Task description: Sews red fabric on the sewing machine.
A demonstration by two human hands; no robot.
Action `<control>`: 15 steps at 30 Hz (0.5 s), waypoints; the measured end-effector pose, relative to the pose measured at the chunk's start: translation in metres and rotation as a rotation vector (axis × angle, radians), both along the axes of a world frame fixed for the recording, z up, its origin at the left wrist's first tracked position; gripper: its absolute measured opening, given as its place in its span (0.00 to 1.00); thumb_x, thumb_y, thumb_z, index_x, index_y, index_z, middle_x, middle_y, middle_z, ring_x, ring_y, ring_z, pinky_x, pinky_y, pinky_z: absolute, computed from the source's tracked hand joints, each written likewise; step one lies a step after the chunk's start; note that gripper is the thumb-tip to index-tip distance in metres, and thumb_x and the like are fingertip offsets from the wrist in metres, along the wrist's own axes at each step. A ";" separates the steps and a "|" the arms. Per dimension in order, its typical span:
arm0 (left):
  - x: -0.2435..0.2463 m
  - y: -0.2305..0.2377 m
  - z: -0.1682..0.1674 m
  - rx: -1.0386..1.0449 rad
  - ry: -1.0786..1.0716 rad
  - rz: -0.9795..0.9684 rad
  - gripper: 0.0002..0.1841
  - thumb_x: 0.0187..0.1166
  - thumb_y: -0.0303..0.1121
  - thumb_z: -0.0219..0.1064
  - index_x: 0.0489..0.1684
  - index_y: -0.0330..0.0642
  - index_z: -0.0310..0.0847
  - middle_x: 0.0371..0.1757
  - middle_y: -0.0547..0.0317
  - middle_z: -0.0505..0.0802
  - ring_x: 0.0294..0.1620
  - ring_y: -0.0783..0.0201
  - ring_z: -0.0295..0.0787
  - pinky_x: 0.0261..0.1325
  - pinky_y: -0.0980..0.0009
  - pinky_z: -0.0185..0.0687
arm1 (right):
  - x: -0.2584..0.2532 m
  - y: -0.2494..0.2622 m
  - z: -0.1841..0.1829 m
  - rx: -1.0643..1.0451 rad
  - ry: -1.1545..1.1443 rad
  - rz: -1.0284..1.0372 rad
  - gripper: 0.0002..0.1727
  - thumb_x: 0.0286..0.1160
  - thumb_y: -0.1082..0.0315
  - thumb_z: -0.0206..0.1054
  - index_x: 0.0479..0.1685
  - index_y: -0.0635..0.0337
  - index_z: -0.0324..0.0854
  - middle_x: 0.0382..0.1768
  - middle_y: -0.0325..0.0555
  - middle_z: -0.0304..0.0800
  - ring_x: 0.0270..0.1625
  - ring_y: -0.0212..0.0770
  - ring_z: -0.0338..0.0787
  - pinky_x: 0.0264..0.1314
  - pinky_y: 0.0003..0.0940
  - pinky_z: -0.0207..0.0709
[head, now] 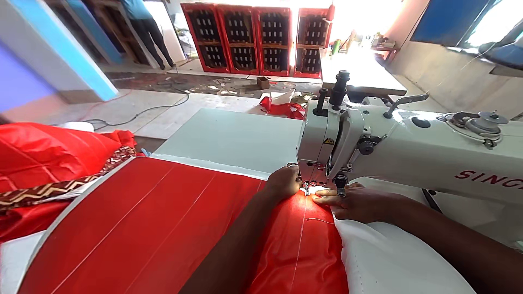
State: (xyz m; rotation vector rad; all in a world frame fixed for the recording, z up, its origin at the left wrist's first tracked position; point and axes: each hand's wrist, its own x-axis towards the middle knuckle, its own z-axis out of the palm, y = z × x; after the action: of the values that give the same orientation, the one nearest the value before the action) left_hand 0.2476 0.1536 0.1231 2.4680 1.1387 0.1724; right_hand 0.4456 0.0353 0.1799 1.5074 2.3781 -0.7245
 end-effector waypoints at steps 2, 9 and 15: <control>0.004 0.001 -0.008 0.029 -0.003 0.020 0.11 0.80 0.35 0.65 0.49 0.39 0.87 0.51 0.49 0.93 0.60 0.48 0.89 0.58 0.45 0.82 | 0.000 0.000 0.002 -0.007 -0.013 0.001 0.29 0.87 0.60 0.53 0.88 0.33 0.68 0.88 0.34 0.67 0.88 0.48 0.65 0.77 0.64 0.58; 0.002 -0.011 -0.004 0.113 0.001 0.029 0.10 0.81 0.33 0.63 0.48 0.39 0.89 0.56 0.50 0.93 0.64 0.49 0.87 0.61 0.48 0.82 | 0.003 0.001 0.000 0.015 0.002 -0.012 0.28 0.87 0.59 0.52 0.87 0.29 0.69 0.87 0.32 0.68 0.89 0.46 0.64 0.78 0.66 0.58; 0.003 -0.021 0.018 0.058 0.041 0.069 0.13 0.85 0.31 0.60 0.58 0.34 0.87 0.62 0.45 0.91 0.70 0.46 0.84 0.68 0.47 0.77 | 0.005 -0.002 0.002 0.056 -0.003 -0.027 0.27 0.88 0.59 0.51 0.84 0.29 0.73 0.84 0.36 0.74 0.86 0.45 0.70 0.77 0.64 0.58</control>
State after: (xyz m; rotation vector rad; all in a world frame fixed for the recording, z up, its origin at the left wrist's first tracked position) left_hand 0.2506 0.1323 0.1415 2.4947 1.2538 0.1774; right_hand 0.4510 0.0334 0.1821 1.5649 2.3987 -0.6660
